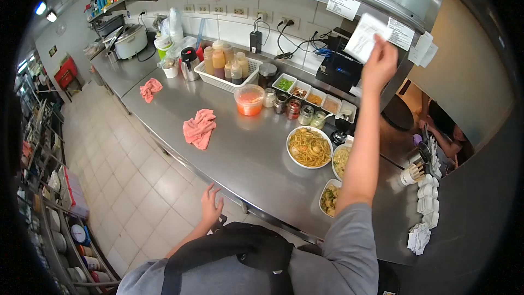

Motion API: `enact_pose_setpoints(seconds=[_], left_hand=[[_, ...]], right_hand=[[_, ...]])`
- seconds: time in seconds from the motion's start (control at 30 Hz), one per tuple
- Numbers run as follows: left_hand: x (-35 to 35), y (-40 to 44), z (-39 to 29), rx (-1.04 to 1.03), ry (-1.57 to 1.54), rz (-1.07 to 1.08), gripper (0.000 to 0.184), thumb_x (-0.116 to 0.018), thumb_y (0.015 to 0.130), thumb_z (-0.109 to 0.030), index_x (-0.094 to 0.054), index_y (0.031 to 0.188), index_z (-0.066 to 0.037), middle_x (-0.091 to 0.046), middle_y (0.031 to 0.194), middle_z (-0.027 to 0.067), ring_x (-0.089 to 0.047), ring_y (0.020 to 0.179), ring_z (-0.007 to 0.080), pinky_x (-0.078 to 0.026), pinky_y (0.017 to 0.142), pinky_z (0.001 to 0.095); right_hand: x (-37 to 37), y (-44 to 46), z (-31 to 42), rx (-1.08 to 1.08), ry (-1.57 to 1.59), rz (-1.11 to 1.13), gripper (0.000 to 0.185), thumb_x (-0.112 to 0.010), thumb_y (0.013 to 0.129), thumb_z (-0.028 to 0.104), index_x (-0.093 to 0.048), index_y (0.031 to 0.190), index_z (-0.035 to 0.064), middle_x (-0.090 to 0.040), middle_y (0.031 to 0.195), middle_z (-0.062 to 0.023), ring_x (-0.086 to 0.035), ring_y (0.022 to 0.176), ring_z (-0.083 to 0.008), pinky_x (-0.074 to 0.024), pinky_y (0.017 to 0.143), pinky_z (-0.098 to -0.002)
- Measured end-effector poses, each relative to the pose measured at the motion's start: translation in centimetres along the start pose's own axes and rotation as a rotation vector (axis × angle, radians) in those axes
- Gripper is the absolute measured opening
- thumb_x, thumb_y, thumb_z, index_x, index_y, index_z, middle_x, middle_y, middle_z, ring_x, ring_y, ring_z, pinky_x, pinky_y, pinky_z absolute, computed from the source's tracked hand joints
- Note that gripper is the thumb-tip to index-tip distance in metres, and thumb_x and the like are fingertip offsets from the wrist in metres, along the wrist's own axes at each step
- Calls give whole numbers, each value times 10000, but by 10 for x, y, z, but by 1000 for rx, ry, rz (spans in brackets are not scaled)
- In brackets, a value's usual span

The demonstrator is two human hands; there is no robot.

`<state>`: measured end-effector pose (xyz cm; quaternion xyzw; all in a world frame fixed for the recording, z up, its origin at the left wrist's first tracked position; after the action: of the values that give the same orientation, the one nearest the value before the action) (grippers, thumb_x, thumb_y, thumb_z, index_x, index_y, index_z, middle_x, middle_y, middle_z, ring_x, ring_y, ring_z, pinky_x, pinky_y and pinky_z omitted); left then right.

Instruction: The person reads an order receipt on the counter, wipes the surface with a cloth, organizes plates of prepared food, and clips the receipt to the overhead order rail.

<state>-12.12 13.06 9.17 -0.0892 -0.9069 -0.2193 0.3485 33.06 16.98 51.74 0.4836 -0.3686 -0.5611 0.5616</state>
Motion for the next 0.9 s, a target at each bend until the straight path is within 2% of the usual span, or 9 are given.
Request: enact_pose_setpoints(seconds=[0.13,0.27,0.37,0.43,0.57,0.63,0.7,0.73,0.9], left_hand=[[11,-34,40,57,90,-30,364,-580,806,-77,-539,1167,-97,-431,1323,150,-432,1212,351,-357,994,477],[19,-83,83,213,130,0,338,-549,786,-48,-561,1121,-91,-464,1296,153,-452,1206,338,-384,982,458],[27,-133,126,384,178,-10,311,-528,771,-31,-580,1075,-75,-481,1264,154,-492,1148,343,-414,953,452],[30,-166,152,530,203,26,292,-527,756,-17,-602,1035,-59,-496,1241,147,-534,1083,345,-447,920,439],[76,-222,171,745,295,-36,269,-537,757,-25,-624,1008,-67,-513,1223,139,-548,1064,340,-466,900,427],[102,-246,178,889,308,-108,262,-538,759,-28,-624,1003,-68,-519,1205,138,-550,1059,337,-467,897,428],[117,-276,187,1049,319,-288,229,-535,770,-41,-629,976,-72,-533,1156,130,-558,1040,331,-469,893,429],[121,-290,188,1084,325,-311,229,-535,770,-41,-629,976,-72,-533,1156,130,-558,1040,331,-469,893,429],[142,-337,184,1349,307,-369,211,-517,775,-54,-639,944,-83,-533,1140,126,-568,1020,326,-474,886,422]], right_hand=[[-43,41,-84,-191,-12,153,221,-533,868,85,-716,989,112,-672,951,-102,-612,792,-202,-477,767,-322],[-86,73,-161,122,158,145,242,-507,883,37,-634,1088,18,-636,1084,-147,-585,1025,-244,-439,937,-340],[-70,96,-171,47,-261,5,203,-638,868,186,-681,939,1,-682,924,-150,-651,876,-274,-504,820,-372],[-55,75,-95,64,-146,-288,207,-631,869,203,-673,906,3,-675,888,-152,-645,826,-266,-510,769,-362],[-27,-25,136,41,753,-647,234,-616,872,235,-655,840,7,-661,816,-157,-634,725,-249,-521,665,-341],[-19,-60,209,58,1166,-730,307,-488,900,334,-608,889,51,-605,857,-131,-587,747,-232,-471,574,-335],[-15,-83,267,150,1375,-555,347,-409,933,434,-550,1051,140,-534,1035,-58,-531,919,-195,-436,639,-311],[-11,-91,310,299,1552,-350,380,-404,957,448,-517,1198,178,-509,1207,-20,-507,1061,-162,-437,757,-291],[-25,-102,405,123,2022,-326,367,-436,937,352,-528,1203,115,-526,1201,-28,-501,1040,-171,-398,733,-262]])
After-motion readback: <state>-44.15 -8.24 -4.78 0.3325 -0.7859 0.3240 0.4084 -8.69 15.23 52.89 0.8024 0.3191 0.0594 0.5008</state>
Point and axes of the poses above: each hand's wrist, its own y-axis towards the middle knuckle, its own x-axis out of the back of the hand, z = x × y, the point moved 3 cm from there along y, towards the middle knuckle
